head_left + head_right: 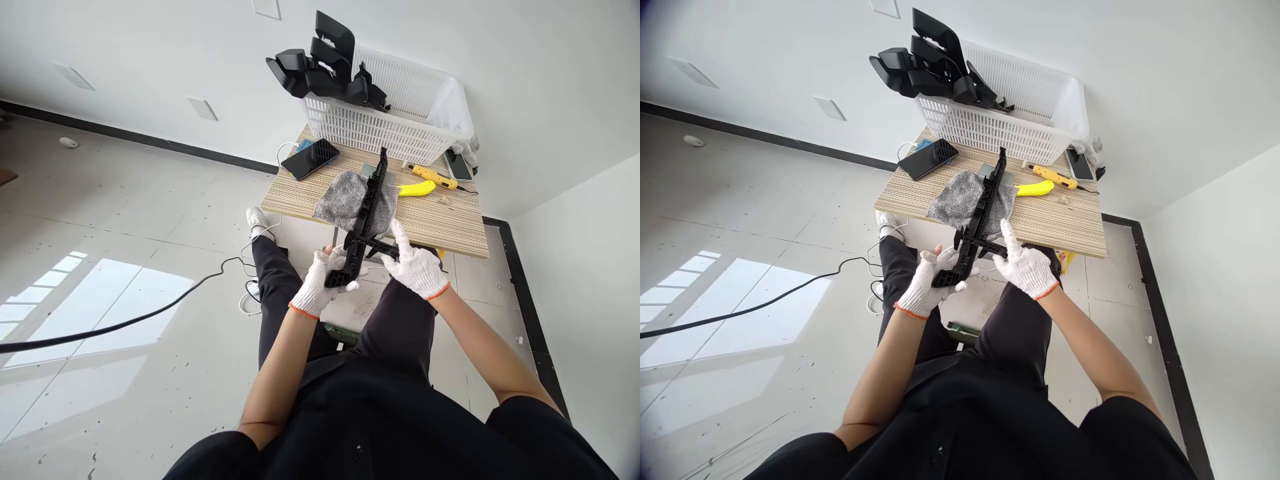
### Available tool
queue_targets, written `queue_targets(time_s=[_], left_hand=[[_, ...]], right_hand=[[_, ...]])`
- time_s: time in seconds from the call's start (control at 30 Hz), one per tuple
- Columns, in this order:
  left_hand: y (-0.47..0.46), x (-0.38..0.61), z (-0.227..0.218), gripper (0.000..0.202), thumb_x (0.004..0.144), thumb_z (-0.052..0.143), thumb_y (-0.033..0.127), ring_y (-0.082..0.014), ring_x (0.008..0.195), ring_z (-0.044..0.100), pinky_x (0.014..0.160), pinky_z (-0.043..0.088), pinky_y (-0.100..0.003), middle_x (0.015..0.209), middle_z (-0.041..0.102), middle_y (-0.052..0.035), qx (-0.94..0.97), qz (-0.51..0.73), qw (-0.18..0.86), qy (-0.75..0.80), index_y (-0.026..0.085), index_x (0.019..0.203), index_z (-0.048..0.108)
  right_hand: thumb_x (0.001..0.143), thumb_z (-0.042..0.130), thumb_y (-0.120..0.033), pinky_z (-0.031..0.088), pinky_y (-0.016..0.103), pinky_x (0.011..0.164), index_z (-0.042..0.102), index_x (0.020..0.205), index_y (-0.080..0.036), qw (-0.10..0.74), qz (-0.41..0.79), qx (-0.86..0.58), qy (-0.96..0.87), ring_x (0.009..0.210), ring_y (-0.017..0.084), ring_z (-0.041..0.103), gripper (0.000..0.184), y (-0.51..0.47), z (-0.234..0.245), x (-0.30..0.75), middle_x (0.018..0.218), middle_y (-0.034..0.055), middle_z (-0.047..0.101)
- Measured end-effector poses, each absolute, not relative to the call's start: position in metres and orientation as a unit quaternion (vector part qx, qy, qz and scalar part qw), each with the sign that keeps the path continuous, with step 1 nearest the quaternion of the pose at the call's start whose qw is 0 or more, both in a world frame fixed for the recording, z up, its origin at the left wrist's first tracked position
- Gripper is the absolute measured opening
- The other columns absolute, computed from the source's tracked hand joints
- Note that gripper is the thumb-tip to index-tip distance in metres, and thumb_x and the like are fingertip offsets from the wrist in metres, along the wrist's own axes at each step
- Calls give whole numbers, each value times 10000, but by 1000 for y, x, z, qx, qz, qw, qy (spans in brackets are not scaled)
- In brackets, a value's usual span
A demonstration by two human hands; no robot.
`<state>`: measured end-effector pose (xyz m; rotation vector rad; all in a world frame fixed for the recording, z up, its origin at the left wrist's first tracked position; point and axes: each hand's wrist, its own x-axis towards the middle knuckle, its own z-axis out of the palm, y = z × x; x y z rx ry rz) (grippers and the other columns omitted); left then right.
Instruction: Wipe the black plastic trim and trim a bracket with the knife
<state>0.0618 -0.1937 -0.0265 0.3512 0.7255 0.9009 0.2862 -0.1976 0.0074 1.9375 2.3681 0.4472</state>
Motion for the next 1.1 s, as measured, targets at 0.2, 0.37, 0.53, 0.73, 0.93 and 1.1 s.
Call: queue_targets(time_s=[0.2, 0.37, 0.53, 0.73, 0.93, 1.1], left_hand=[[-191, 64, -31, 586, 974, 482, 602, -332, 886, 765, 405, 559, -274, 1156, 713, -184, 178, 415, 819, 353, 177, 1367, 571], [-192, 65, -34, 642, 966, 497, 607, -301, 797, 755, 368, 535, -280, 1195, 707, -173, 160, 436, 787, 405, 213, 1472, 521], [-191, 66, -35, 694, 946, 516, 637, -276, 774, 746, 365, 525, -274, 1409, 604, -194, 184, 435, 754, 455, 218, 1498, 511], [-190, 67, -29, 668, 999, 382, 625, -305, 816, 766, 351, 499, -256, 1488, 536, -221, 182, 410, 777, 441, 227, 1532, 446], [-190, 65, -29, 662, 997, 403, 626, -317, 844, 774, 363, 515, -255, 1416, 601, -217, 168, 424, 785, 419, 215, 1513, 459], [-196, 64, -31, 726, 929, 566, 663, -308, 836, 775, 353, 515, -237, 1329, 661, -210, 221, 438, 778, 392, 185, 1471, 495]], right_hand=[[1002, 399, -396, 230, 309, 518, 286, 1639, -88, 38, 143, 578, 802, 534, 207, 573, 716, -205, 8, 288, 614, 61, 665], [984, 387, -340, 215, 320, 514, 245, 1646, -71, 61, 114, 557, 820, 562, 230, 582, 728, -210, 14, 290, 685, 83, 685], [1002, 390, -355, 199, 325, 519, 230, 1656, -108, 58, 105, 569, 814, 573, 218, 587, 717, -215, 15, 293, 675, 60, 683], [1017, 381, -379, 217, 319, 532, 167, 1663, -90, 53, 106, 566, 816, 561, 206, 580, 739, -214, 12, 296, 662, 53, 688], [1016, 401, -390, 242, 314, 551, 179, 1667, -121, 70, 93, 581, 806, 596, 215, 596, 738, -215, 12, 291, 700, 66, 712], [1042, 321, -426, 358, 322, 637, 221, 1659, -127, 13, 111, 659, 744, 720, 244, 648, 693, -200, 47, 319, 884, 122, 745]])
